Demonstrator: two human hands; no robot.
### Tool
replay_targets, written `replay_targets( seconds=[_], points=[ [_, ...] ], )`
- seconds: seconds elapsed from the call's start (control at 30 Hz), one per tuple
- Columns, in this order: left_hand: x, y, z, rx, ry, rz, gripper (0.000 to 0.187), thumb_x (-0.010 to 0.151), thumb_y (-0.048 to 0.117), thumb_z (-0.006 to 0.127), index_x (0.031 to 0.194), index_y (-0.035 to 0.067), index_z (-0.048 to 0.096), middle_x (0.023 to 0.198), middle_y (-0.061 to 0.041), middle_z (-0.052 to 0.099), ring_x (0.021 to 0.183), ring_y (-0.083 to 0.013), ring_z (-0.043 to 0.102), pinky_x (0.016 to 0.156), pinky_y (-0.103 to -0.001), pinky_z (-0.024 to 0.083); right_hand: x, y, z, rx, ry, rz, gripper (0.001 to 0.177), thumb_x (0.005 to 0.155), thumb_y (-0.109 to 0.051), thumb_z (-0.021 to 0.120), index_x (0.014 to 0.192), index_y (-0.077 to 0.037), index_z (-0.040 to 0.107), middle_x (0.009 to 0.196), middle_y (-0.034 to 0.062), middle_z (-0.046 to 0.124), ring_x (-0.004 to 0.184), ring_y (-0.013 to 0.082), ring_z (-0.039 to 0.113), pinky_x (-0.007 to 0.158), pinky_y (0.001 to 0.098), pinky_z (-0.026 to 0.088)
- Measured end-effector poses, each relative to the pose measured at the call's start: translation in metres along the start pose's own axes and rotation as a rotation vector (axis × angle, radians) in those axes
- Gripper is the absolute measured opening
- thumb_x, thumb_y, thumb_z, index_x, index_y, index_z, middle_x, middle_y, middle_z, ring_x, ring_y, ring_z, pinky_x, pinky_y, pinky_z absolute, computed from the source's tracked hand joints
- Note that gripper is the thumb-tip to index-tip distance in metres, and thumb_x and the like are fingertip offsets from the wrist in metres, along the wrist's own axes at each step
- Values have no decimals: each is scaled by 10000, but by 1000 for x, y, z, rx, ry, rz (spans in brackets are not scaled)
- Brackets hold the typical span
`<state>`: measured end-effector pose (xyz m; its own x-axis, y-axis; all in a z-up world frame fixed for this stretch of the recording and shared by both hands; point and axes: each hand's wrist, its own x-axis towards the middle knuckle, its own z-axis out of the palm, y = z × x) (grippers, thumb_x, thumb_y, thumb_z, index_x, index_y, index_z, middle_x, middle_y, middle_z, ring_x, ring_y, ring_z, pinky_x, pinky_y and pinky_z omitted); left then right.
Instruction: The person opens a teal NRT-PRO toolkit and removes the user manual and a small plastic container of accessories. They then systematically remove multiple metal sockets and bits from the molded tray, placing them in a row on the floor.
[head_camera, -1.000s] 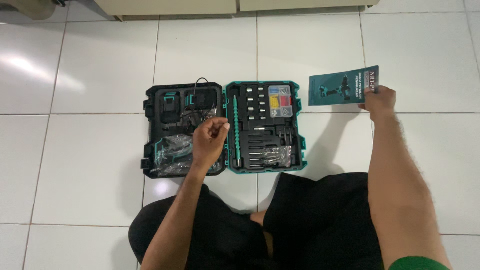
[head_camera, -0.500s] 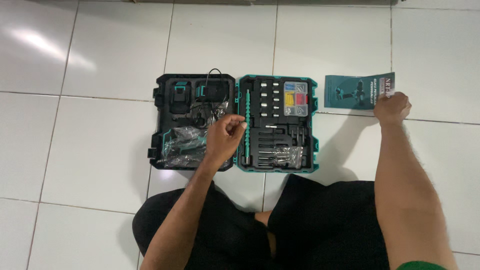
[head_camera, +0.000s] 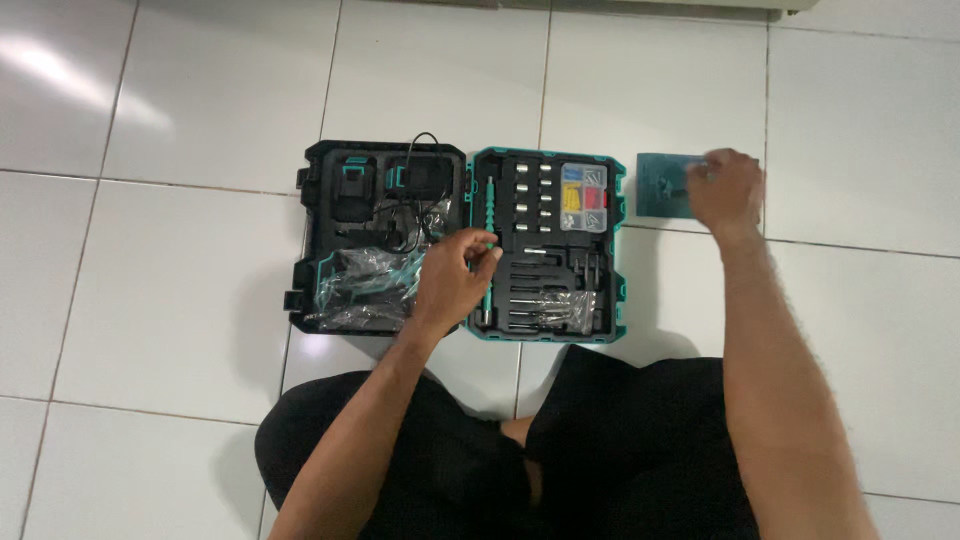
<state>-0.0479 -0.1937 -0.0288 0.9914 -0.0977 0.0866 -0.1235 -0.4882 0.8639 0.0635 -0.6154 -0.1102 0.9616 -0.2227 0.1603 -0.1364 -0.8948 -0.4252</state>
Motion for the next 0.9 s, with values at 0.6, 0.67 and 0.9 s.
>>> replay_targets(
  seconds=[0.6, 0.67, 0.9],
  points=[
    [-32, -13, -30, 422, 38, 148, 326, 803, 169, 770, 1102, 55, 702, 1069, -163, 700, 1038, -379, 650, 906, -510, 492, -194, -218, -50, 476, -419, -173, 232, 954, -215, 714, 1075, -19, 737, 863, 97, 760, 776, 167, 721, 709, 307, 557],
    [-38, -25, -67, 507, -6, -80, 329, 820, 293, 822, 1036, 67, 717, 1085, -159, 689, 1081, -356, 648, 937, -489, 515, -225, -224, -46, 523, -431, -184, 238, 940, -218, 721, 1072, -22, 745, 877, 88, 761, 776, 162, 712, 676, 310, 549],
    [-59, -52, -141, 559, 189, -329, 495, 815, 319, 824, 1202, 45, 681, 1152, -164, 672, 1127, -353, 612, 949, -504, 490, -241, -231, -26, 430, -358, -248, 267, 925, -254, 735, 1069, -30, 746, 855, 103, 768, 759, 189, 749, 687, 325, 572]
  ],
)
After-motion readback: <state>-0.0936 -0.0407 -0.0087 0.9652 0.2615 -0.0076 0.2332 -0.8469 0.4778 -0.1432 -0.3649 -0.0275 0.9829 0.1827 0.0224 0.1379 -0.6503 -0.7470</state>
